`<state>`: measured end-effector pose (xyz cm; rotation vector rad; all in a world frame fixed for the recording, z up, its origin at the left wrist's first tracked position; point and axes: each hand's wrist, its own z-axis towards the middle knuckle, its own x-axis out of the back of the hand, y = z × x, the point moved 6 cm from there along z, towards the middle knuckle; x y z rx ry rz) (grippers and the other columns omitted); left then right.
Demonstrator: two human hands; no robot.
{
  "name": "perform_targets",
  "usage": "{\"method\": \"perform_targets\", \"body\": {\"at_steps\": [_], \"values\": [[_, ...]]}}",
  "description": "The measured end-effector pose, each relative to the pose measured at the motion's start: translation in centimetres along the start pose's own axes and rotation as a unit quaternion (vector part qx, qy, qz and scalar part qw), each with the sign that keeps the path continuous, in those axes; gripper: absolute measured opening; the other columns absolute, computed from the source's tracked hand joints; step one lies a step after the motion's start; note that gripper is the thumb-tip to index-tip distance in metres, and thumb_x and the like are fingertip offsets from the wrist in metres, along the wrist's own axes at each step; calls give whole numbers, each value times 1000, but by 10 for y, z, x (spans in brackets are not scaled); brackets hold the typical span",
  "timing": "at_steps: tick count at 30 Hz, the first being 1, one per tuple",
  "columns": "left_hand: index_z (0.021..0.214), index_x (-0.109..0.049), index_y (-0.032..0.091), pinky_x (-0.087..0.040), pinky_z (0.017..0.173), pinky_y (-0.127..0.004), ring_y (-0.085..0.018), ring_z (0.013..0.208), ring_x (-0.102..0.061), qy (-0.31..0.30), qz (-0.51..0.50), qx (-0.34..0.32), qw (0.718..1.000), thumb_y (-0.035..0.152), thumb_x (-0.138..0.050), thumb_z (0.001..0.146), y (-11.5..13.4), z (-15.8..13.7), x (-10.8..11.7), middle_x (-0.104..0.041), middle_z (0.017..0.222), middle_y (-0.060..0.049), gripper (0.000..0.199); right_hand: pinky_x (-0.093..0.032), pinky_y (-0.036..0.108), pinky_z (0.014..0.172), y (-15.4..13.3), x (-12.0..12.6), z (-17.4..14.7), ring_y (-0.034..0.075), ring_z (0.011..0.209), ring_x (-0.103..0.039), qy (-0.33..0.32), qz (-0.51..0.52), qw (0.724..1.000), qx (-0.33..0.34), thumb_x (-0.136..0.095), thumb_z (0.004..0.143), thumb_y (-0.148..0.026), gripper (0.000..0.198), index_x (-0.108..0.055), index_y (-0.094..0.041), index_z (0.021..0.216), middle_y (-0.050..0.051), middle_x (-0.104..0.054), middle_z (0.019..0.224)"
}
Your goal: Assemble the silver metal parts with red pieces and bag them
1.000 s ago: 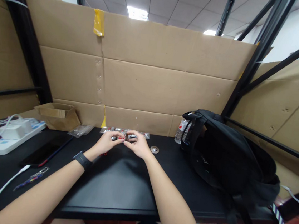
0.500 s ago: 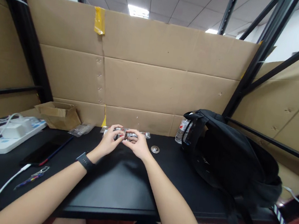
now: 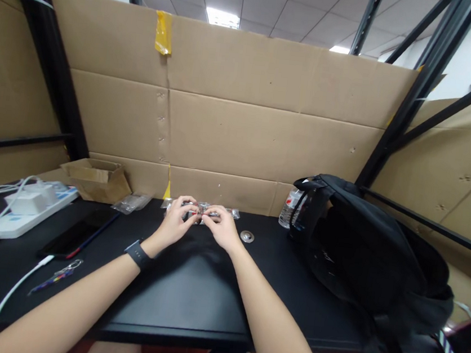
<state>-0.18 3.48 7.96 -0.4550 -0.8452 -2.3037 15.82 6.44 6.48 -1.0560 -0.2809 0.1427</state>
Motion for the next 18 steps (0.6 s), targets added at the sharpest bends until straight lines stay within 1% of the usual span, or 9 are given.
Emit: {"method": "perform_targets", "body": {"at_steps": [3, 5, 7, 11, 13, 16, 18], "values": [[92, -70, 24, -40, 104, -45, -25, 114, -53, -11, -18, 0, 1000, 29, -61, 92, -2, 0, -3, -57, 117, -7, 11, -53, 28, 75, -2, 1, 0, 23, 111, -61, -6, -70, 997, 33, -69, 83, -43, 24, -70, -19, 82, 10, -61, 118], [91, -70, 23, -40, 105, -45, -25, 113, -54, -33, -27, -4, 999, 28, -61, 91, -4, 0, -6, -58, 116, -7, 11, -52, 28, 77, 0, 1, 0, 23, 117, -57, -7, -96, 995, 33, -66, 85, -40, 21, -70, -20, 80, 9, -60, 117], [94, -70, 23, -39, 106, -45, -25, 115, -54, -48, -41, -8, 998, 28, -60, 91, -6, 1, -8, -59, 117, -7, 11, -51, 28, 78, 3, 1, 1, 23, 118, -56, -7, -107, 994, 28, -66, 84, -37, 19, -69, -20, 78, 8, -59, 117], [116, -66, 25, -39, 107, -41, -23, 120, -54, -45, -84, -6, 995, 32, -48, 98, -9, 3, -7, -61, 122, -8, 25, -49, 26, 70, 8, 1, 2, 22, 110, -58, -19, -128, 991, 11, -66, 81, -32, 15, -68, -19, 74, 8, -57, 115], [114, -68, 26, -38, 108, -41, -23, 121, -54, -75, -82, -11, 994, 36, -47, 99, -7, 2, -9, -62, 123, -7, 27, -49, 26, 69, 8, 1, 2, 21, 108, -59, -29, -140, 990, 8, -66, 80, -28, 12, -68, -19, 72, 8, -56, 115], [104, -74, 30, -36, 109, -49, -28, 123, -51, -149, -21, -14, 989, 44, -60, 92, -7, -6, -19, -62, 127, -5, 24, -50, 27, 73, 6, 2, 2, 21, 107, -59, -42, -145, 989, 11, -66, 79, -24, 9, -68, -19, 72, 8, -55, 118], [103, -75, 32, -34, 108, -53, -31, 123, -49, -186, 20, -14, 982, 47, -65, 87, -9, -10, -23, -62, 129, -4, 24, -50, 28, 74, 5, 3, 2, 21, 107, -60, -49, -149, 988, 11, -66, 78, -22, 9, -68, -18, 71, 8, -54, 121]]}}
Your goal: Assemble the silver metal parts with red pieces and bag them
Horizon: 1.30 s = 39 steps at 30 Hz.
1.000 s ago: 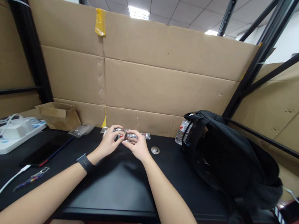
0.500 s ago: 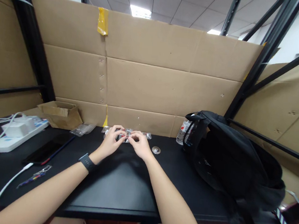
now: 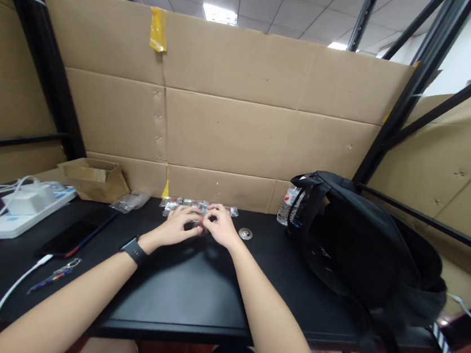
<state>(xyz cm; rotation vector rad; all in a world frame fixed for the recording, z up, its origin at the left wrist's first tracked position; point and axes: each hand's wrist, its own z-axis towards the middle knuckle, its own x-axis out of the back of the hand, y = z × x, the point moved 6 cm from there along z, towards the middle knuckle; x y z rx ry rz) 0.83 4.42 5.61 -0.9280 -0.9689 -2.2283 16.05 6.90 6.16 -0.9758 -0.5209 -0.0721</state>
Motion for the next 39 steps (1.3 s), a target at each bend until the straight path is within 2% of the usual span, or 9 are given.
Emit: {"method": "perform_targets", "body": {"at_steps": [3, 7, 12, 15, 19, 21, 25, 33, 39], "values": [[107, -74, 32, -36, 108, -50, -29, 122, -51, -22, 4, -16, 1000, 47, -60, 90, -5, 1, 3, -64, 128, -4, 27, -49, 30, 80, 3, 2, 0, 22, 110, -59, -3, -35, 999, -3, -66, 77, -19, 8, -68, -18, 70, 7, -56, 120], [106, -74, 27, -42, 103, -39, -23, 110, -61, -20, -15, -12, 1000, 40, -47, 97, -23, 5, 28, -71, 113, -6, 32, -42, 37, 98, 7, 5, -1, 23, 111, -58, -14, -126, 992, 18, -69, 75, -16, 8, -69, -18, 67, 7, -61, 114], [81, -78, 28, -46, 94, -31, -24, 98, -66, -172, -7, 46, 984, 37, -74, 73, -56, -7, 37, -76, 95, -2, 13, -46, 29, 79, 14, 5, -4, 17, 79, -62, -103, -188, 976, 24, -64, 80, -16, 9, -70, -19, 74, 3, -68, 81], [86, -78, 26, -49, 84, -27, -22, 88, -69, -220, -44, 79, 971, 40, -77, 66, -72, -15, 34, -77, 92, -2, 24, -45, 29, 77, 24, 25, -4, 19, 83, -63, -93, -234, 968, -10, -68, 80, -22, 9, -72, -19, 89, 5, -70, 90], [90, -78, 24, -50, 79, -25, -22, 87, -69, -233, -69, 88, 966, 39, -80, 61, -83, -19, 33, -76, 93, -1, 33, -46, 30, 83, 48, 62, -10, 25, 100, -63, -100, -335, 930, -112, -83, 63, -22, 44, -72, -21, 106, 10, -66, 112], [87, -78, 25, -49, 76, -25, -21, 84, -69, -243, -59, 87, 964, 35, -80, 60, -84, -19, 33, -76, 90, 0, 29, -48, 29, 80, 60, 77, -15, 24, 95, -64, -127, -352, 912, -169, -85, 57, -20, 56, -71, -21, 111, 10, -67, 112], [79, -79, 25, -48, 72, -24, -19, 75, -69, -278, -27, 93, 956, 31, -77, 62, -80, -20, 27, -77, 81, 1, 18, -48, 26, 73, 70, 90, -20, 19, 83, -67, -145, -339, 906, -206, -81, 58, -13, 53, -72, -19, 110, 7, -72, 100], [72, -75, 23, -49, 74, -25, -19, 72, -68, -240, -71, 77, 965, 43, -79, 64, -70, -16, 30, -74, 73, -1, 22, -46, 23, 66, 74, 98, -22, 17, 76, -67, -116, -340, 907, -220, -79, 60, -15, 41, -74, -20, 100, 5, -74, 92], [84, -67, 22, -47, 80, -26, -18, 82, -67, -163, -89, 32, 982, 44, -64, 84, -49, -8, 41, -73, 85, -1, 22, -47, 25, 68, 62, 99, -18, 18, 78, -67, -65, -320, 926, -188, -77, 63, -17, 41, -72, -20, 103, 6, -73, 94]]}}
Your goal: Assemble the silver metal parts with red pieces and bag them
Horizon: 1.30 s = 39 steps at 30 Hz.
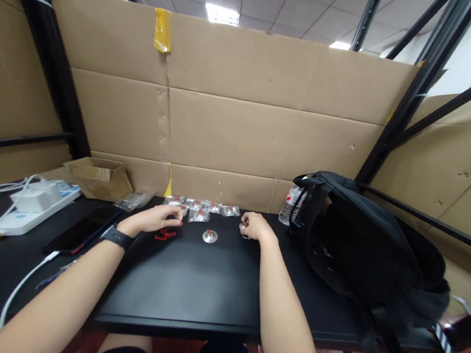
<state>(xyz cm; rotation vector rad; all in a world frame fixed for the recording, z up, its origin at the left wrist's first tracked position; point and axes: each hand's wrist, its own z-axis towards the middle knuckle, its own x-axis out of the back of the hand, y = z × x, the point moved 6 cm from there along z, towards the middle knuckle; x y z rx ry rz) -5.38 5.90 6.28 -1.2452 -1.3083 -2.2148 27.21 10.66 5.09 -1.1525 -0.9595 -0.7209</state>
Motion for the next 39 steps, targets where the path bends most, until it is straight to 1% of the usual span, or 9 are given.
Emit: {"method": "perform_targets", "body": {"at_steps": [3, 7, 11, 13, 16, 21, 24, 30, 39], "values": [[86, -63, 21, -48, 83, -28, -18, 86, -66, 41, -38, -41, 998, 43, -61, 88, 15, 3, 2, -71, 87, -2, 22, -49, 27, 74, -22, 4, -1, 18, 80, -66, 59, 48, 995, 60, -78, 65, -19, 52, -68, -22, 116, 6, -71, 102], [82, -65, 20, -48, 83, -29, -19, 86, -66, 95, -27, -60, 993, 40, -64, 87, 30, 7, 2, -71, 88, -2, 21, -51, 31, 77, -65, -3, -7, 16, 77, -63, 71, 160, 970, 170, -74, 74, -23, 52, -61, -23, 125, 4, -69, 104], [93, -70, 22, -49, 87, -31, -20, 89, -68, 167, -37, -59, 983, 40, -70, 84, 37, 10, 0, -75, 94, -3, 21, -53, 32, 79, -101, -12, -15, 20, 95, -65, 99, 246, 936, 234, -71, 79, -27, 50, -58, -26, 128, 7, -65, 119], [101, -72, 23, -49, 91, -33, -22, 94, -69, 193, -34, -57, 979, 39, -70, 85, 40, 10, -2, -76, 99, -4, 22, -54, 30, 74, -112, -16, -19, 20, 99, -65, 98, 296, 920, 236, -70, 81, -28, 49, -57, -27, 128, 9, -62, 125], [97, -75, 25, -46, 98, -37, -23, 99, -68, 222, 1, -52, 974, 38, -66, 88, 44, 11, -5, -76, 102, -3, 18, -55, 28, 73, -124, -21, -23, 21, 104, -66, 84, 370, 894, 240, -72, 80, -29, 48, -57, -26, 125, 9, -60, 129], [93, -74, 24, -48, 95, -36, -22, 100, -66, 277, -10, -73, 958, 34, -65, 90, 50, 11, -6, -72, 103, -4, 14, -55, 26, 73, -135, -26, -27, 23, 110, -66, 60, 447, 860, 239, -74, 78, -28, 46, -57, -26, 120, 8, -60, 129], [89, -73, 23, -46, 99, -36, -22, 106, -63, 296, -5, -86, 951, 31, -64, 90, 54, 11, -7, -65, 110, -6, 12, -55, 25, 73, -137, -27, -28, 22, 110, -67, 61, 458, 854, 238, -75, 77, -26, 45, -58, -25, 119, 8, -60, 129], [88, -73, 24, -39, 104, -46, -26, 115, -55, 318, 66, -52, 944, 28, -64, 90, 60, 8, -8, -60, 116, -6, 10, -56, 26, 72, -138, -27, -28, 22, 105, -70, 83, 470, 849, 227, -77, 76, -30, 43, -59, -23, 115, 8, -64, 122], [89, -73, 24, -40, 99, -44, -25, 111, -54, 339, 80, -37, 937, 24, -64, 90, 60, 8, -10, -60, 114, -5, 9, -57, 27, 73, -137, -35, -27, 22, 101, -71, 88, 507, 833, 202, -80, 73, -33, 38, -60, -22, 103, 8, -65, 123]]}}
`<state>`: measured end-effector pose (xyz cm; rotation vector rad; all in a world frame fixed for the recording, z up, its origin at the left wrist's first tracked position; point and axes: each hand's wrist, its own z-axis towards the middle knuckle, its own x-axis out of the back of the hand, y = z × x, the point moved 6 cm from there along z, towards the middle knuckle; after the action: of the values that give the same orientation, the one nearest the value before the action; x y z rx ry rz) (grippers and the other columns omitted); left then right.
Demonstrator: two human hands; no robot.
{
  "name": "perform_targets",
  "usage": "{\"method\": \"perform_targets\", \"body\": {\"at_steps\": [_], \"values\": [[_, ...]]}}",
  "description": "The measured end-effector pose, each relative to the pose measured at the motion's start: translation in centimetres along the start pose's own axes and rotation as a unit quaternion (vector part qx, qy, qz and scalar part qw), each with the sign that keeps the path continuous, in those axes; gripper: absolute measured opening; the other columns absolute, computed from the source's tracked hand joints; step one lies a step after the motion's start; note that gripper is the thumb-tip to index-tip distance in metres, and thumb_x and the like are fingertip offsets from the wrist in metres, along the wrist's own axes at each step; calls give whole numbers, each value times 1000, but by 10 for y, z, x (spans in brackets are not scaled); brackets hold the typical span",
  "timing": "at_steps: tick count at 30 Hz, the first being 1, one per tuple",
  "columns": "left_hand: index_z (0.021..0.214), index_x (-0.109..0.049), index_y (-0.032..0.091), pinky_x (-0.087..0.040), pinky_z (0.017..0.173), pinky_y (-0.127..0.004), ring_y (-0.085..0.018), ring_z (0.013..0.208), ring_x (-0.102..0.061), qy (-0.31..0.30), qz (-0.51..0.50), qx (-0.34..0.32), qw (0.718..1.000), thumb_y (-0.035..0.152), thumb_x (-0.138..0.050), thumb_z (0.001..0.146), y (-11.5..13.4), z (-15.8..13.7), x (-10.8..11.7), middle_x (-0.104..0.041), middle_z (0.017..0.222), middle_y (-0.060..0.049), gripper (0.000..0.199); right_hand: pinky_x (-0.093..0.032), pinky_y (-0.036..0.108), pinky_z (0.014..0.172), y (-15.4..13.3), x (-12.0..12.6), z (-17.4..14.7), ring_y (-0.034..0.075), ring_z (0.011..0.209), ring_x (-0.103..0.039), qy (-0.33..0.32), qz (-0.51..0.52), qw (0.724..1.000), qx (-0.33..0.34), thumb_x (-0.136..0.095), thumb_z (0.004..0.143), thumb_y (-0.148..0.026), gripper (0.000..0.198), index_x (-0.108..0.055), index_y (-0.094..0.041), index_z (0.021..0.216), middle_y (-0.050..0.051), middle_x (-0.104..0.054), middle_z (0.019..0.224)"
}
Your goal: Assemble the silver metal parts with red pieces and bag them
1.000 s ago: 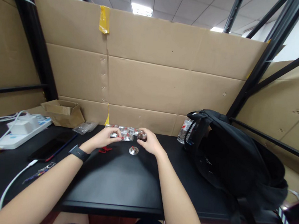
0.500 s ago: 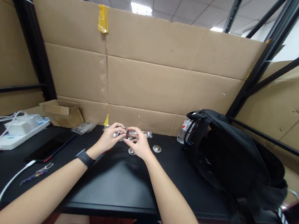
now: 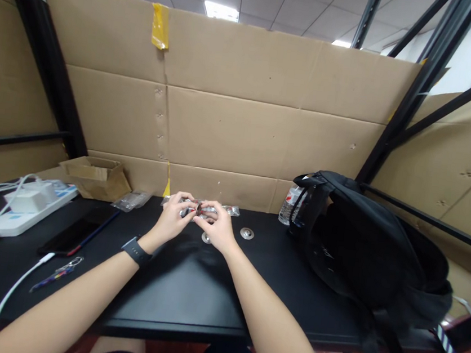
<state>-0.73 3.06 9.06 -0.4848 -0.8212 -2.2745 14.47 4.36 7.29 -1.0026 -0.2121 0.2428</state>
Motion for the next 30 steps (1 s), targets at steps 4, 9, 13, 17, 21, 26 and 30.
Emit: {"method": "perform_targets", "body": {"at_steps": [4, 9, 13, 17, 21, 26, 30], "values": [[87, -74, 24, -40, 98, -45, -26, 110, -53, 6, 20, -10, 1000, 25, -65, 89, 4, 1, 5, -60, 115, -6, 9, -59, 33, 82, 3, 0, 1, 21, 94, -72, 14, 12, 1000, -16, -79, 75, -39, 30, -61, -19, 88, 9, -63, 124], [89, -75, 25, -40, 98, -44, -25, 108, -54, 29, 23, -8, 999, 26, -66, 89, 4, 1, 8, -60, 115, -6, 9, -57, 28, 72, -2, 9, 4, 19, 93, -67, 52, -99, 994, 18, -64, 88, -43, 24, -67, -19, 86, 9, -63, 117], [87, -75, 26, -40, 98, -44, -25, 108, -54, 17, 6, -12, 1000, 29, -67, 89, 4, 0, 4, -60, 113, -5, 9, -56, 27, 71, -3, 11, 4, 20, 100, -64, 30, -144, 989, 27, -65, 86, -39, 20, -69, -19, 85, 10, -60, 117], [88, -74, 25, -40, 100, -42, -24, 109, -55, -10, -11, -39, 999, 26, -65, 89, 7, 1, 2, -60, 110, -5, 9, -56, 28, 76, 0, 11, 5, 19, 104, -61, 4, -150, 989, 10, -63, 87, -38, 20, -67, -19, 83, 9, -57, 119], [100, -70, 25, -39, 103, -41, -22, 112, -55, -23, -38, -40, 998, 31, -57, 95, 7, 4, 7, -60, 114, -5, 15, -53, 30, 78, 6, 11, 5, 19, 103, -61, -16, -197, 980, -5, -62, 87, -34, 18, -67, -18, 79, 9, -55, 122], [102, -73, 30, -35, 108, -44, -25, 119, -50, -130, -19, -68, 989, 43, -65, 89, 6, 2, 3, -61, 124, -4, 19, -51, 34, 86, 12, 8, 4, 23, 117, -56, -65, -234, 970, 3, -65, 85, -31, 13, -68, -19, 80, 9, -55, 125], [98, -77, 33, -31, 109, -49, -29, 124, -45, -169, 20, -72, 983, 45, -72, 82, -1, -1, 0, -61, 128, -4, 20, -51, 35, 87, 18, 8, 4, 23, 112, -58, -79, -224, 971, -22, -65, 86, -30, 12, -69, -20, 81, 8, -55, 126]]}}
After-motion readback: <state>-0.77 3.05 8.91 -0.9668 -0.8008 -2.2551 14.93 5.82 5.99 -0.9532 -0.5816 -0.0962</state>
